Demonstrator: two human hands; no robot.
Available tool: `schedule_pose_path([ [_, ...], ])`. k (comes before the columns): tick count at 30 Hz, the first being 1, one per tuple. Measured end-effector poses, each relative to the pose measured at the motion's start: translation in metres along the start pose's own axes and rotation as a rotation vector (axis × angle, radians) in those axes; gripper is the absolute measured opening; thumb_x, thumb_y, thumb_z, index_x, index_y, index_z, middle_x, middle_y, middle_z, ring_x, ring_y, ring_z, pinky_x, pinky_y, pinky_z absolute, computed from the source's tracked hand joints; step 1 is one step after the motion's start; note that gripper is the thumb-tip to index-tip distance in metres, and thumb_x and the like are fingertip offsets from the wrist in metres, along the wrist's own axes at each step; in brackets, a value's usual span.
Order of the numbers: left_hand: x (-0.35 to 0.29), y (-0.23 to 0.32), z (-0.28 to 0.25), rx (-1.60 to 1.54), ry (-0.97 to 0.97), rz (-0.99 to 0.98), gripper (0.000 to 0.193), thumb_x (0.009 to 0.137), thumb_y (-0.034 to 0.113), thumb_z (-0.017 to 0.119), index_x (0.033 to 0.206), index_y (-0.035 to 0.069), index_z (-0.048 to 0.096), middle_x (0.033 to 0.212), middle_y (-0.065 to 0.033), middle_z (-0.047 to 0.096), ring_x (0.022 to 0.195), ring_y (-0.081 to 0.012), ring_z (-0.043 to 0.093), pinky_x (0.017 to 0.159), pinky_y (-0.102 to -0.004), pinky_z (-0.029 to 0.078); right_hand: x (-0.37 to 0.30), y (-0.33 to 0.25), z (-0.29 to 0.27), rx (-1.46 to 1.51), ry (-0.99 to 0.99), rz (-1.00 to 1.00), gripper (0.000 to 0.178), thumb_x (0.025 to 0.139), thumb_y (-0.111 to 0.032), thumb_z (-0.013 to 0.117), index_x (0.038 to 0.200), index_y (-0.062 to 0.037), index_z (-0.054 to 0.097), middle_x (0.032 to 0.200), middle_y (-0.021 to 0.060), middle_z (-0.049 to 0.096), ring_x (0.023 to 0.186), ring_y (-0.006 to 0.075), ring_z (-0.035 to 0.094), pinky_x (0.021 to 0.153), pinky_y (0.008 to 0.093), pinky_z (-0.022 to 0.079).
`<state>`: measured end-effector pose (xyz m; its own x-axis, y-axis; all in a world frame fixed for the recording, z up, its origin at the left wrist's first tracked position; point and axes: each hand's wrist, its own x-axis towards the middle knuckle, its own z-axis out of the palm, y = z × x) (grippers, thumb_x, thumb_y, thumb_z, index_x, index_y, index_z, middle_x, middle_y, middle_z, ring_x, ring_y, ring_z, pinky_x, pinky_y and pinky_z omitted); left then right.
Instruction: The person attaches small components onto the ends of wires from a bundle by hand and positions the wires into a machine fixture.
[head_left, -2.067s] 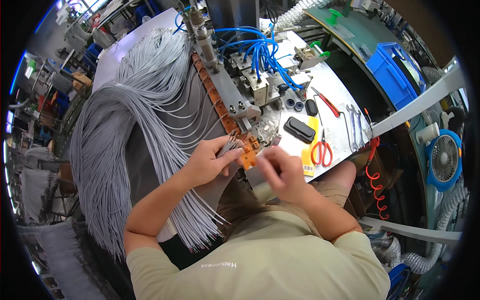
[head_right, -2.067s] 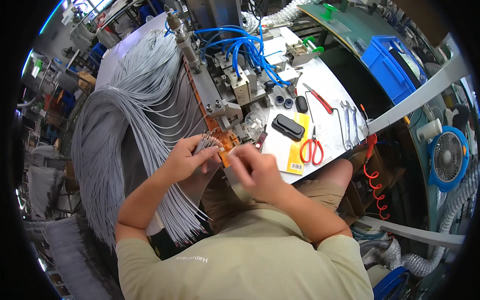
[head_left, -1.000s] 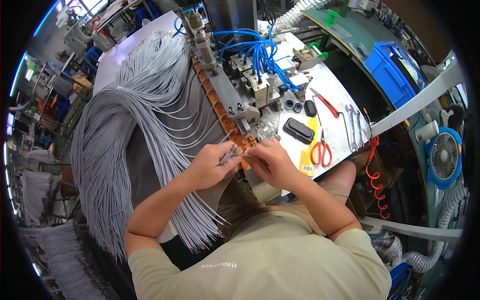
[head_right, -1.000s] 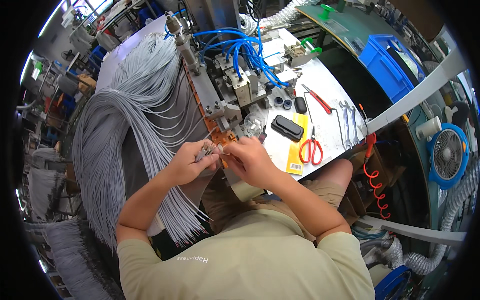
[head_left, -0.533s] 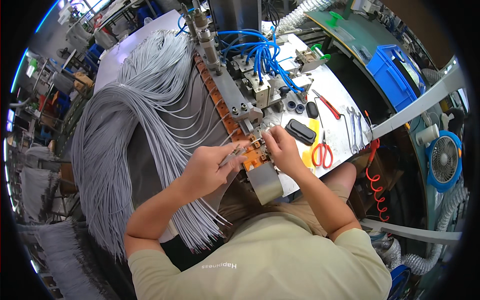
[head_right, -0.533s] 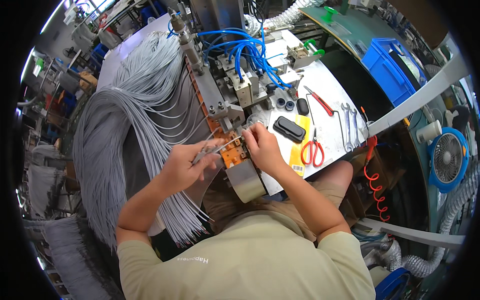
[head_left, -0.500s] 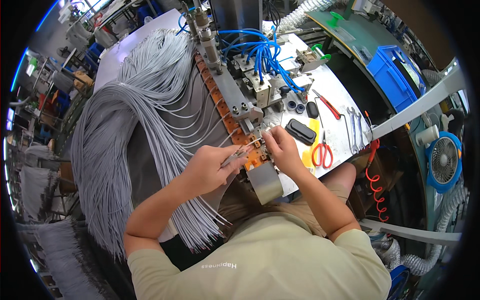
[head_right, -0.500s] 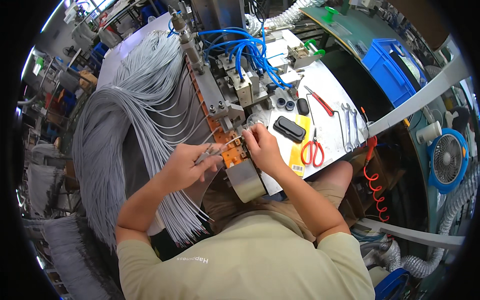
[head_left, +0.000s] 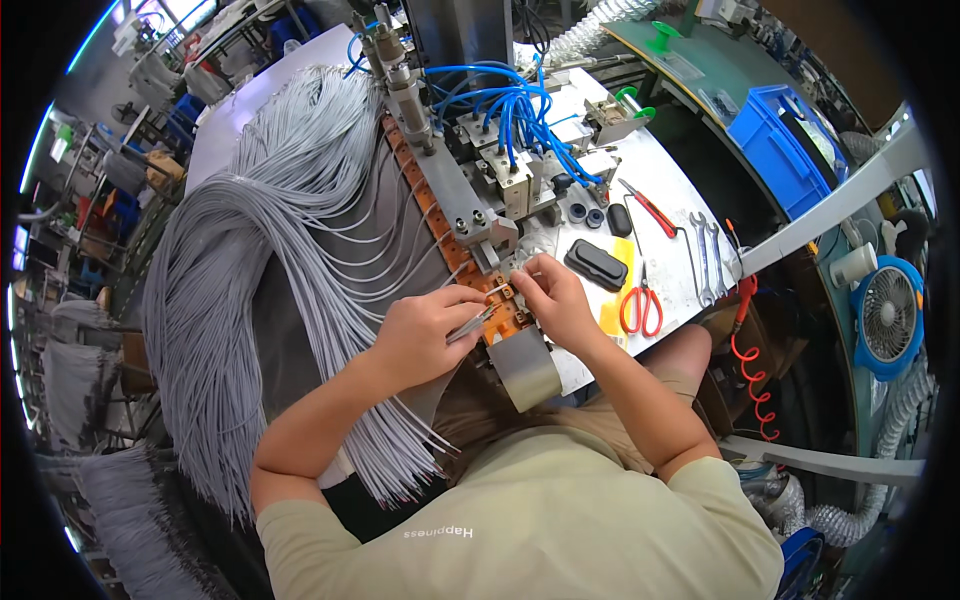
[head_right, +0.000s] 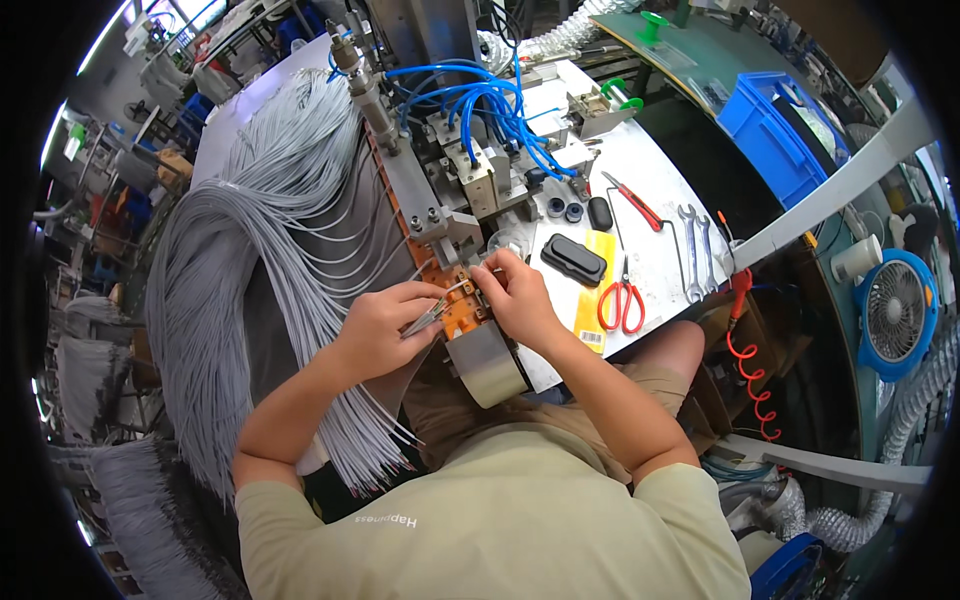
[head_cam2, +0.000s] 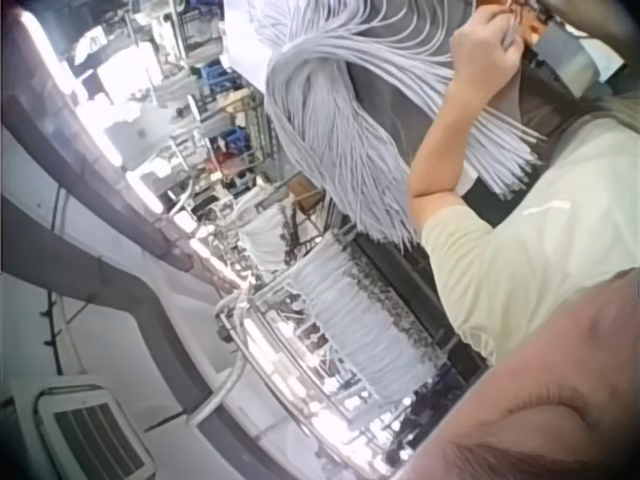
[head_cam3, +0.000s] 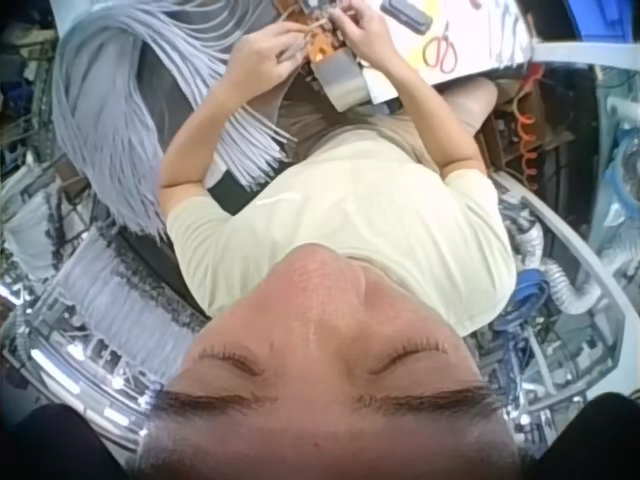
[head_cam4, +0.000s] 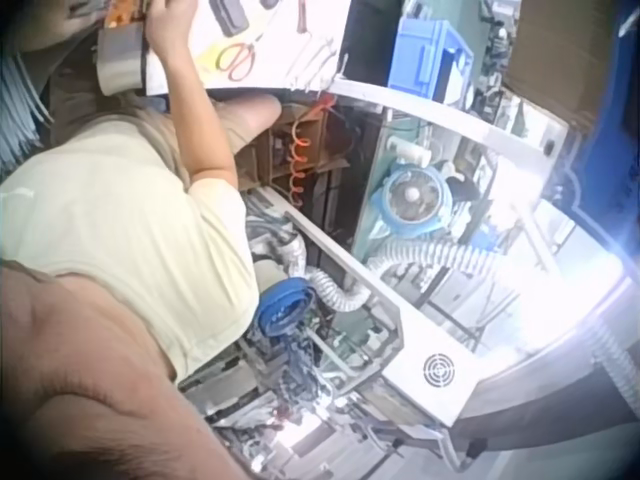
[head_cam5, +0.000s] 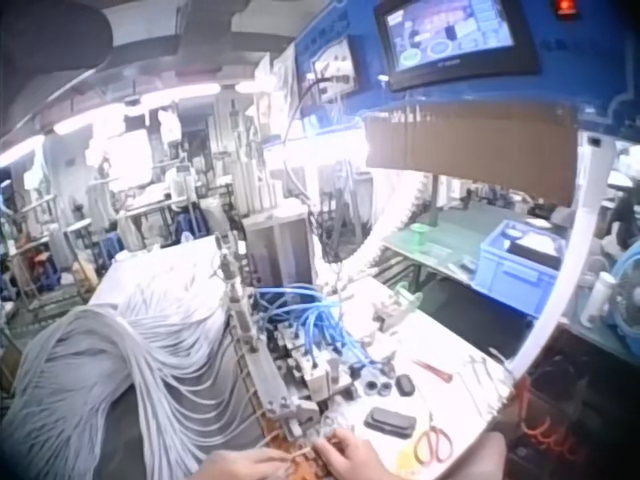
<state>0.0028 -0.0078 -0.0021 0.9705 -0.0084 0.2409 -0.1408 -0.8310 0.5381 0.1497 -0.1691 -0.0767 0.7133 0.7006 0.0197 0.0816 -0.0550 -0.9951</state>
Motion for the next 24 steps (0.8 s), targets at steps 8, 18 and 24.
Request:
schedule_pose_path([
  [8, -0.004, -0.003, 0.004, 0.043, 0.028, 0.022, 0.026, 0.078, 0.015, 0.073, 0.103, 0.009, 0.073, 0.108, -0.0049, 0.071, 0.079, -0.0274, 0.069, 0.067, -0.0355, 0.057, 0.006, 0.003, 0.001, -0.04, -0.015, 0.113, 0.02, 0.098, -0.02, 0.061, 0.089, -0.0037, 0.054, 0.064, -0.0028, 0.051, 0.056, 0.0045, 0.044, 0.05, 0.0243, 0.035],
  [18, 0.001, 0.005, -0.012, -0.593, -0.019, -0.411, 0.023, 0.091, 0.009, 0.069, 0.111, -0.002, 0.067, 0.088, -0.0062, 0.073, 0.066, -0.0071, 0.064, 0.06, -0.0241, 0.051, -0.012, -0.007, -0.004, 0.034, 0.123, 0.072, 0.02, 0.1, -0.02, 0.059, 0.089, -0.0034, 0.056, 0.064, -0.0015, 0.052, 0.055, 0.005, 0.045, 0.048, 0.0237, 0.035],
  [24, 0.001, 0.002, -0.013, -0.79, -0.025, -0.477, 0.024, 0.095, 0.01, 0.064, 0.115, -0.004, 0.064, 0.087, -0.0041, 0.073, 0.066, -0.007, 0.064, 0.064, -0.0215, 0.052, -0.047, -0.045, 0.013, -0.242, 0.013, -0.341, 0.01, 0.095, -0.01, 0.065, 0.099, -0.0016, 0.061, 0.062, 0.0039, 0.056, 0.056, 0.007, 0.05, 0.049, 0.025, 0.039],
])
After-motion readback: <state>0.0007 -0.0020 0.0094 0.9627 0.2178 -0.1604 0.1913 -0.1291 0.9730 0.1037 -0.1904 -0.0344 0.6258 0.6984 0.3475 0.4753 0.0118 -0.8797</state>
